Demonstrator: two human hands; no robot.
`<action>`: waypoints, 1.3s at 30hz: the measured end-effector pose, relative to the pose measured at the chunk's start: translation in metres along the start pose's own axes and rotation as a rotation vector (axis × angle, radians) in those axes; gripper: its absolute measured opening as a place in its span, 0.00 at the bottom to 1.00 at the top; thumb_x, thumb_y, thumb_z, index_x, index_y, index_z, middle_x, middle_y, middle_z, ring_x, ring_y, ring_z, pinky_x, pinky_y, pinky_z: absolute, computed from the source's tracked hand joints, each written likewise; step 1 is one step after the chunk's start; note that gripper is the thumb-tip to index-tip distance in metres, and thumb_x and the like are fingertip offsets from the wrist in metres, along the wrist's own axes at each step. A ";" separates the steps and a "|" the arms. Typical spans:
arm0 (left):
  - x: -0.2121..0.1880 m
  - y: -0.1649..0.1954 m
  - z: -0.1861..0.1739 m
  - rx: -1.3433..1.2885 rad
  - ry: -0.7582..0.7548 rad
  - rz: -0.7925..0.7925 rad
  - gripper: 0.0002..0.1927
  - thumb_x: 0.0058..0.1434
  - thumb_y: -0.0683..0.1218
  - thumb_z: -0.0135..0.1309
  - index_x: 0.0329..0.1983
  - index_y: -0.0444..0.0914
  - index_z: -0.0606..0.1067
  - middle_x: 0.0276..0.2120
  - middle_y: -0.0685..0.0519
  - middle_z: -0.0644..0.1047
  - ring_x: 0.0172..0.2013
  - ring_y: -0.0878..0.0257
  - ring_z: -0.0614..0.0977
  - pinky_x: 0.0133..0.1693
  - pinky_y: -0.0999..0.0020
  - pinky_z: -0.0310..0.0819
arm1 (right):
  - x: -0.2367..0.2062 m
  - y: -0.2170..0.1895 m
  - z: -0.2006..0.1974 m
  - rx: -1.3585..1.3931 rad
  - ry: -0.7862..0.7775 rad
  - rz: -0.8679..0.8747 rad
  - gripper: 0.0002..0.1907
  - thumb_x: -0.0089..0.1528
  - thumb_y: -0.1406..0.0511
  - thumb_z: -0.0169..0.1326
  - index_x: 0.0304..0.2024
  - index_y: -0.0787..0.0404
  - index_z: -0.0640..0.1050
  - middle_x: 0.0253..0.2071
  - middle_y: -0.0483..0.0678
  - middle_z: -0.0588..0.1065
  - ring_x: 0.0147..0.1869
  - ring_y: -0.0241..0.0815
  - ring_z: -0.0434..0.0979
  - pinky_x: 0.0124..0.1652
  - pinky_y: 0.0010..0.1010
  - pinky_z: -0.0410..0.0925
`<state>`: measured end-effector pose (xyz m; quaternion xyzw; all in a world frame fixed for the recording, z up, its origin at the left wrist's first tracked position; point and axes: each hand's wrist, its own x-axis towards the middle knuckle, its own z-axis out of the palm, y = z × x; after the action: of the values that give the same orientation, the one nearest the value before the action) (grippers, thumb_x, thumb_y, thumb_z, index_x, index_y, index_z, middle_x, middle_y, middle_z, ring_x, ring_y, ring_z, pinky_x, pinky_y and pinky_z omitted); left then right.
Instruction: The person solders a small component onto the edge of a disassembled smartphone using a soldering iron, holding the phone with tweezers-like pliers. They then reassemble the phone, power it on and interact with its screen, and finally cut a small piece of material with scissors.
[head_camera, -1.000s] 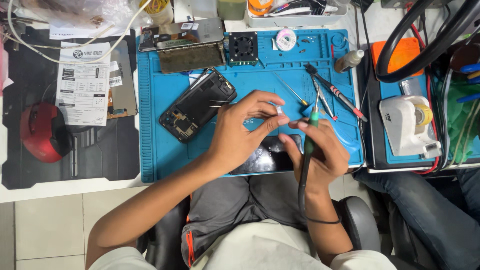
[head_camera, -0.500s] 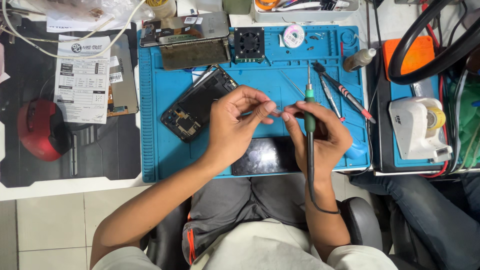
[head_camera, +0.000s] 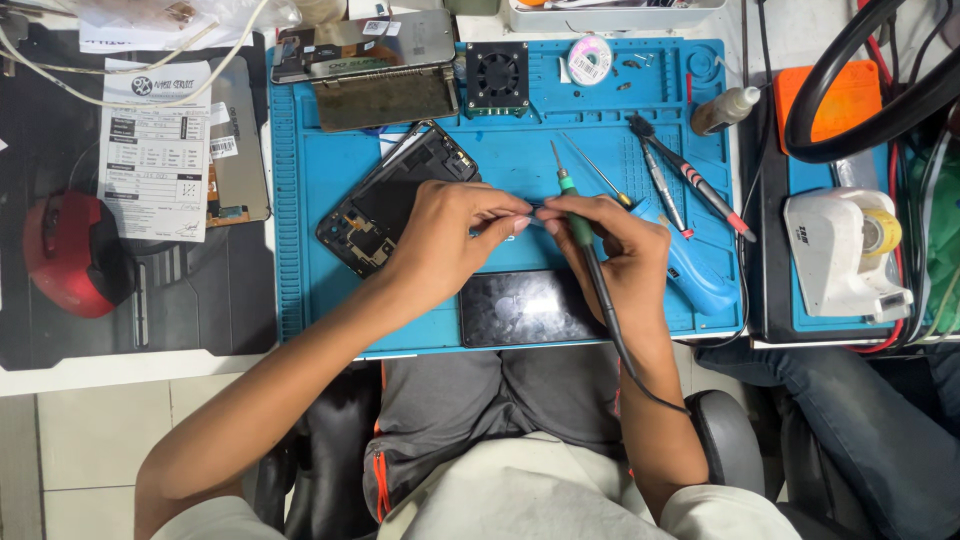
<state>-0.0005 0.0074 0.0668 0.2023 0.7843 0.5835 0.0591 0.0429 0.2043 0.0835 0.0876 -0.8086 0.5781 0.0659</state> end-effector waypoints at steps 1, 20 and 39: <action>0.000 0.000 0.000 0.036 -0.015 0.009 0.08 0.61 0.40 0.62 0.42 0.31 0.82 0.35 0.44 0.83 0.35 0.56 0.88 0.38 0.66 0.82 | 0.000 -0.001 0.000 -0.036 -0.019 -0.004 0.14 0.62 0.80 0.61 0.50 0.68 0.81 0.45 0.52 0.82 0.50 0.40 0.83 0.51 0.27 0.75; -0.001 0.000 -0.011 0.155 -0.174 0.161 0.07 0.65 0.42 0.58 0.42 0.33 0.80 0.36 0.43 0.82 0.37 0.45 0.84 0.40 0.54 0.77 | 0.003 -0.012 -0.003 -0.213 -0.070 -0.078 0.12 0.62 0.77 0.61 0.47 0.65 0.81 0.41 0.52 0.81 0.45 0.42 0.84 0.46 0.29 0.73; -0.010 -0.002 -0.012 0.599 -0.150 0.498 0.12 0.57 0.39 0.54 0.45 0.35 0.79 0.38 0.52 0.77 0.46 0.56 0.78 0.50 0.59 0.73 | 0.002 -0.010 -0.004 -0.317 -0.116 -0.131 0.20 0.56 0.82 0.57 0.49 0.66 0.80 0.41 0.52 0.80 0.47 0.48 0.81 0.49 0.34 0.72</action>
<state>0.0040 -0.0072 0.0673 0.4365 0.8403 0.3088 -0.0888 0.0428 0.2047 0.0943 0.1617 -0.8846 0.4317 0.0697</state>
